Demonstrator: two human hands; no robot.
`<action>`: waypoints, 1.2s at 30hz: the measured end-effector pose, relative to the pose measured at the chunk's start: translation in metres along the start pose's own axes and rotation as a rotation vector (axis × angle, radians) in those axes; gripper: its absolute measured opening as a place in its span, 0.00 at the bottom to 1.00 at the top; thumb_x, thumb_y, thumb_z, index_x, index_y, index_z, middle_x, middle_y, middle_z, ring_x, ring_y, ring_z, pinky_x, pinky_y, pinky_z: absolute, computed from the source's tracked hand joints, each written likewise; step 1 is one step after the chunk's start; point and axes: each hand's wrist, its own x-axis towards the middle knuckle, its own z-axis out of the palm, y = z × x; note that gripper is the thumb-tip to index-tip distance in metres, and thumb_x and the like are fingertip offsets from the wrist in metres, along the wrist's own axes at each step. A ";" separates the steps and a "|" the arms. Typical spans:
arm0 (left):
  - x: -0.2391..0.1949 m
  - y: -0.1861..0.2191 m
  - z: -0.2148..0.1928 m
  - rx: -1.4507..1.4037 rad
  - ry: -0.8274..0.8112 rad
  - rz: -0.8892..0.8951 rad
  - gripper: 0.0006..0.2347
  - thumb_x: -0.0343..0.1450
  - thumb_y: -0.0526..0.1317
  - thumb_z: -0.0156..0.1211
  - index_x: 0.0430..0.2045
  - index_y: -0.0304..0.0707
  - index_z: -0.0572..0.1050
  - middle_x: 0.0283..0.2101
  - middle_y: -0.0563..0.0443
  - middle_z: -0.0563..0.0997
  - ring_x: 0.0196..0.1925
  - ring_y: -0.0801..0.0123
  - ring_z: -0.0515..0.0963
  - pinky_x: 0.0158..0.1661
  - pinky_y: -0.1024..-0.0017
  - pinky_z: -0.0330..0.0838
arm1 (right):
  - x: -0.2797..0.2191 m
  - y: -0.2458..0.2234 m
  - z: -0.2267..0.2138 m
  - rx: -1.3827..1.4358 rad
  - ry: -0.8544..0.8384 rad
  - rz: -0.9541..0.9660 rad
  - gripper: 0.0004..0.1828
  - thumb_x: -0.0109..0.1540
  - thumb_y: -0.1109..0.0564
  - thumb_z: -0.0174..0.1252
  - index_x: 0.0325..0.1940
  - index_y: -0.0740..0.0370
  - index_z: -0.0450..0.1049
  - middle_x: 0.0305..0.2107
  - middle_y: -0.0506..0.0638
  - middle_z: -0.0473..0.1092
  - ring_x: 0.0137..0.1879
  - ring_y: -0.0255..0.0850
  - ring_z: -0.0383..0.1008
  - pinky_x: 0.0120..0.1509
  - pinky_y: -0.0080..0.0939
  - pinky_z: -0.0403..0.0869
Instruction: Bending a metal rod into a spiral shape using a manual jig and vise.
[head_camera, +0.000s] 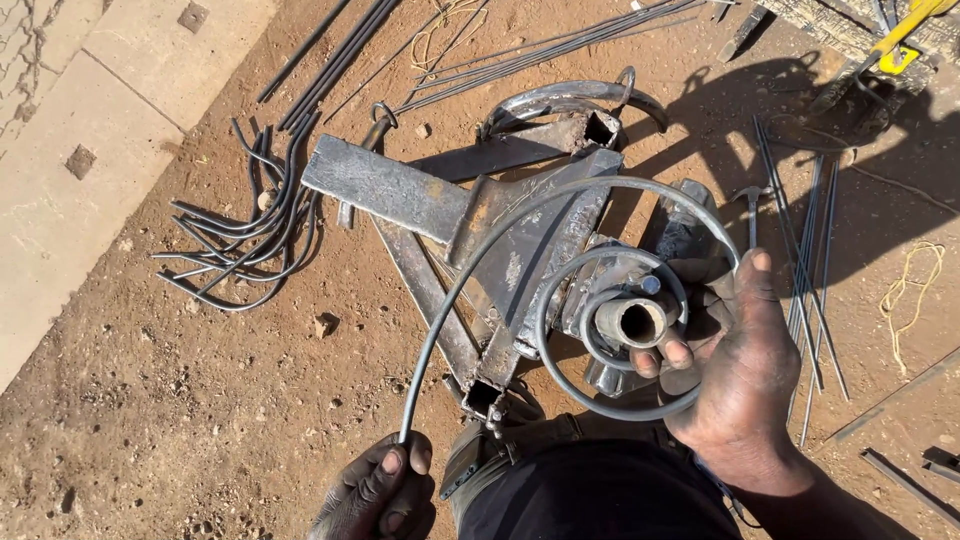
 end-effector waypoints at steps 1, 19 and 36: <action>0.000 -0.003 0.000 -0.003 0.003 0.003 0.12 0.75 0.41 0.55 0.34 0.24 0.72 0.14 0.54 0.58 0.12 0.75 0.51 0.14 0.72 0.41 | -0.001 -0.001 0.001 -0.003 -0.004 0.002 0.33 0.69 0.29 0.44 0.45 0.63 0.72 0.26 0.52 0.68 0.18 0.36 0.57 0.19 0.43 0.67; 0.028 0.044 -0.009 0.213 -0.059 -0.015 0.14 0.74 0.42 0.57 0.35 0.22 0.73 0.15 0.56 0.56 0.13 0.82 0.50 0.10 0.81 0.43 | 0.022 0.029 -0.032 0.170 0.058 -0.007 0.37 0.67 0.27 0.51 0.38 0.67 0.78 0.08 0.53 0.62 0.23 0.48 0.74 0.41 0.51 0.84; 0.068 0.125 0.013 0.694 0.130 -0.028 0.14 0.73 0.39 0.56 0.38 0.20 0.82 0.15 0.51 0.58 0.15 0.77 0.50 0.17 0.77 0.36 | 0.018 -0.018 -0.045 -0.293 -0.181 -0.213 0.28 0.72 0.49 0.39 0.63 0.74 0.71 0.37 0.72 0.77 0.31 0.64 0.79 0.38 0.60 0.82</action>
